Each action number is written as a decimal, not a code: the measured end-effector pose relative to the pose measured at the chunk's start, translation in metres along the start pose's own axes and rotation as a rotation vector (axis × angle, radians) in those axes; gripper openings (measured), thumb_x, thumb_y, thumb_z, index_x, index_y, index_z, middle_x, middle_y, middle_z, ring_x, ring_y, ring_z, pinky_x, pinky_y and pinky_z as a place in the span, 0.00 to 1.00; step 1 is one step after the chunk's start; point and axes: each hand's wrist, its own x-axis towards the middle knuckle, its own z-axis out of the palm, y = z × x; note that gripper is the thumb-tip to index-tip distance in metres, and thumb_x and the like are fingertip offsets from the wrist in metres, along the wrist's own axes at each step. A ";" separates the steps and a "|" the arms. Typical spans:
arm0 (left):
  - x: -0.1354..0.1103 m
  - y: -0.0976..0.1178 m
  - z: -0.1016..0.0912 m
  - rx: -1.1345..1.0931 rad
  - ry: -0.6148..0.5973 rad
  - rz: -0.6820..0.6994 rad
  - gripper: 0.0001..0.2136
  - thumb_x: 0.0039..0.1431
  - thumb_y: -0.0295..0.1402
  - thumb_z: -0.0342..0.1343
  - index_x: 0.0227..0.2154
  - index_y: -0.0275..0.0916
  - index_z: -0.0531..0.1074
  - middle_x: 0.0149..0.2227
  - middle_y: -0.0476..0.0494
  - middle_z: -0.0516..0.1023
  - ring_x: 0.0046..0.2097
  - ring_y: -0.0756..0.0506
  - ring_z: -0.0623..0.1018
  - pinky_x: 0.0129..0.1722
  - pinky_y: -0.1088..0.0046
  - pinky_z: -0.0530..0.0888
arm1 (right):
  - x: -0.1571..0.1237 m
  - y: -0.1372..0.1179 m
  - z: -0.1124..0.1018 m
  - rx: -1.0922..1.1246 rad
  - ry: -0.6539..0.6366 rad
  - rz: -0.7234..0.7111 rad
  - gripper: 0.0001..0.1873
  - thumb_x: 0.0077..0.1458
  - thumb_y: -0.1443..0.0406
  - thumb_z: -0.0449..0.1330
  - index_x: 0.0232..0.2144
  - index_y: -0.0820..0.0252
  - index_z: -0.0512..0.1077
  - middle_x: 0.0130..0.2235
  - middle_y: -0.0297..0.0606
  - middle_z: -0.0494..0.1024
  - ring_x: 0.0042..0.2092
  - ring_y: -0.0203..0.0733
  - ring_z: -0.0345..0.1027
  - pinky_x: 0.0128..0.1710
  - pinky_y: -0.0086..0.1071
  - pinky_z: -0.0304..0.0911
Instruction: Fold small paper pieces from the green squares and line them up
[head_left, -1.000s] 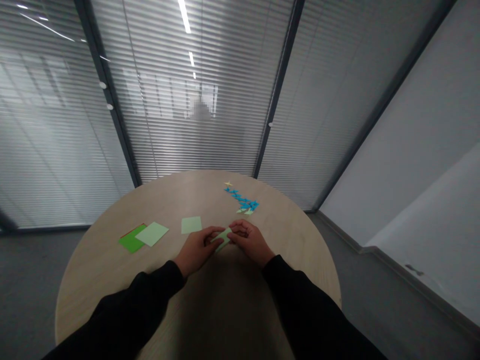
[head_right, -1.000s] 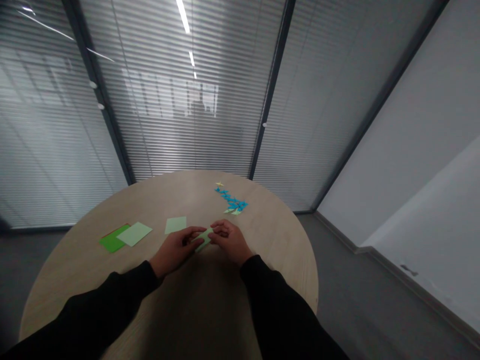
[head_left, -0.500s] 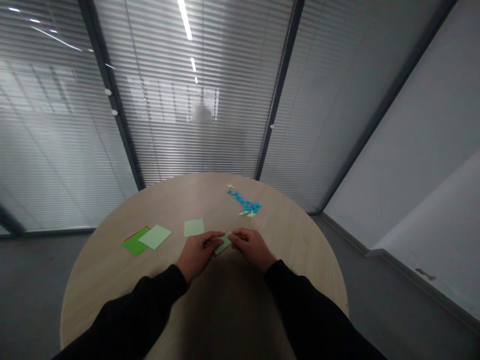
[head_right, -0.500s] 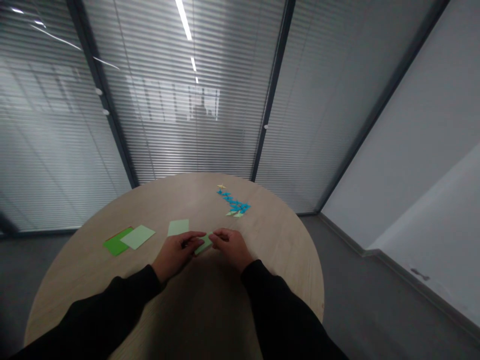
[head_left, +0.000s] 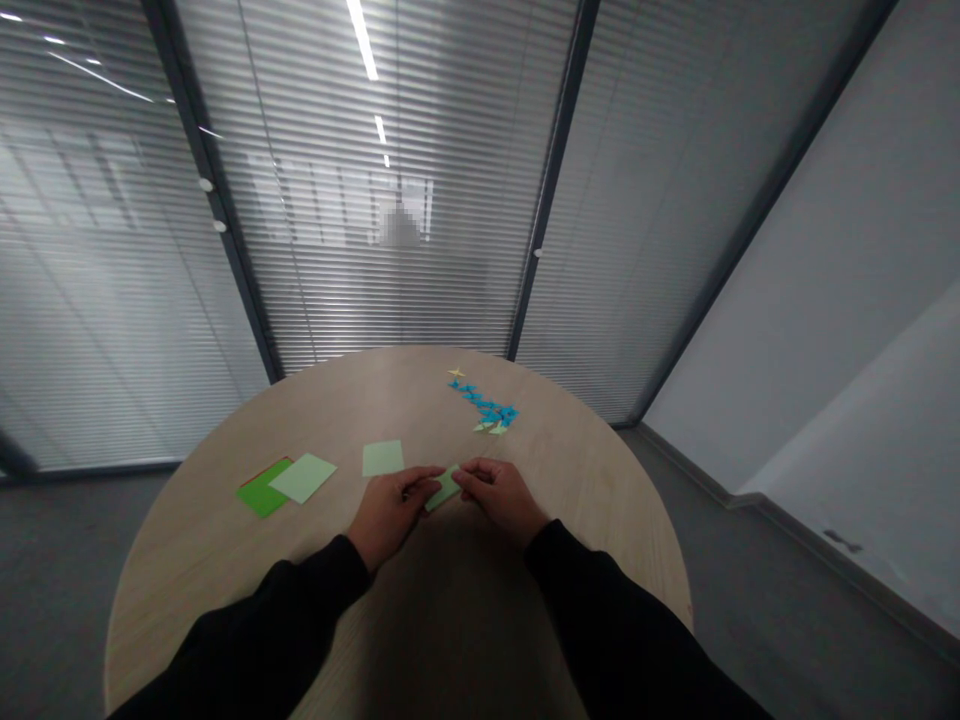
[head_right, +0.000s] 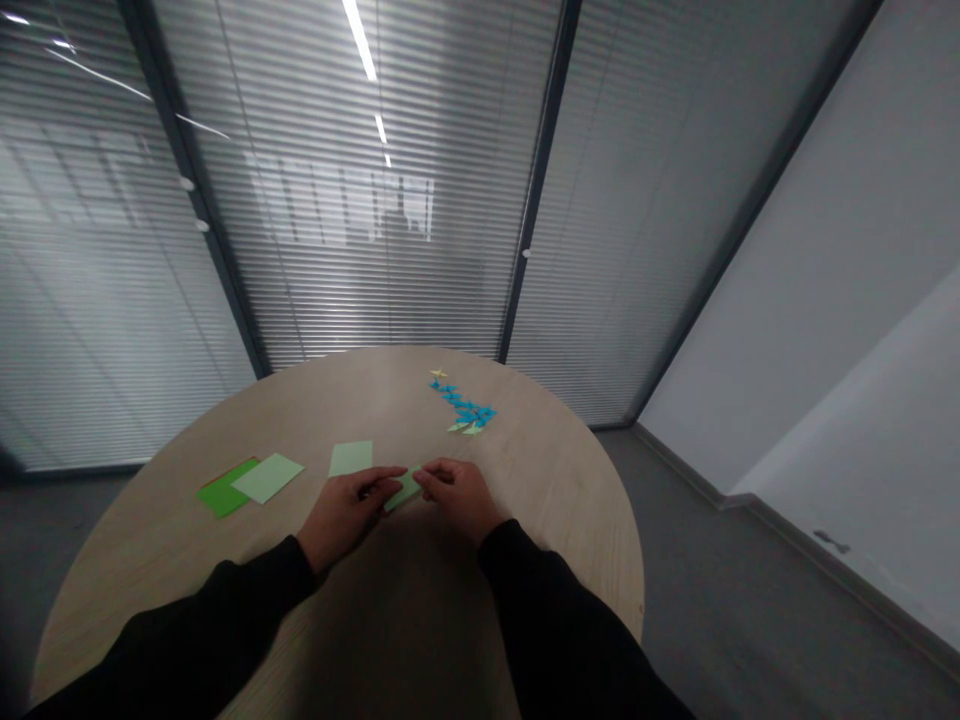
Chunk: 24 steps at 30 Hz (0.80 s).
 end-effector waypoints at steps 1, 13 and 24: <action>0.000 0.000 0.000 0.005 -0.004 0.002 0.17 0.62 0.40 0.52 0.46 0.38 0.80 0.30 0.44 0.84 0.27 0.45 0.79 0.32 0.69 0.74 | 0.000 0.000 0.000 0.000 0.004 0.002 0.18 0.52 0.51 0.65 0.29 0.61 0.76 0.24 0.33 0.74 0.27 0.36 0.67 0.29 0.30 0.61; 0.000 -0.005 0.002 -0.035 0.037 -0.013 0.17 0.61 0.42 0.54 0.45 0.39 0.80 0.28 0.44 0.83 0.28 0.45 0.79 0.31 0.69 0.74 | -0.001 0.000 0.001 0.091 0.003 -0.002 0.18 0.51 0.50 0.66 0.31 0.60 0.76 0.27 0.34 0.76 0.27 0.37 0.67 0.30 0.31 0.63; -0.001 -0.004 0.003 -0.003 0.019 0.009 0.19 0.62 0.43 0.54 0.49 0.38 0.78 0.27 0.46 0.80 0.28 0.46 0.78 0.32 0.69 0.72 | -0.002 -0.005 -0.001 0.103 0.048 -0.001 0.18 0.51 0.51 0.66 0.30 0.61 0.76 0.25 0.33 0.74 0.27 0.37 0.66 0.30 0.31 0.62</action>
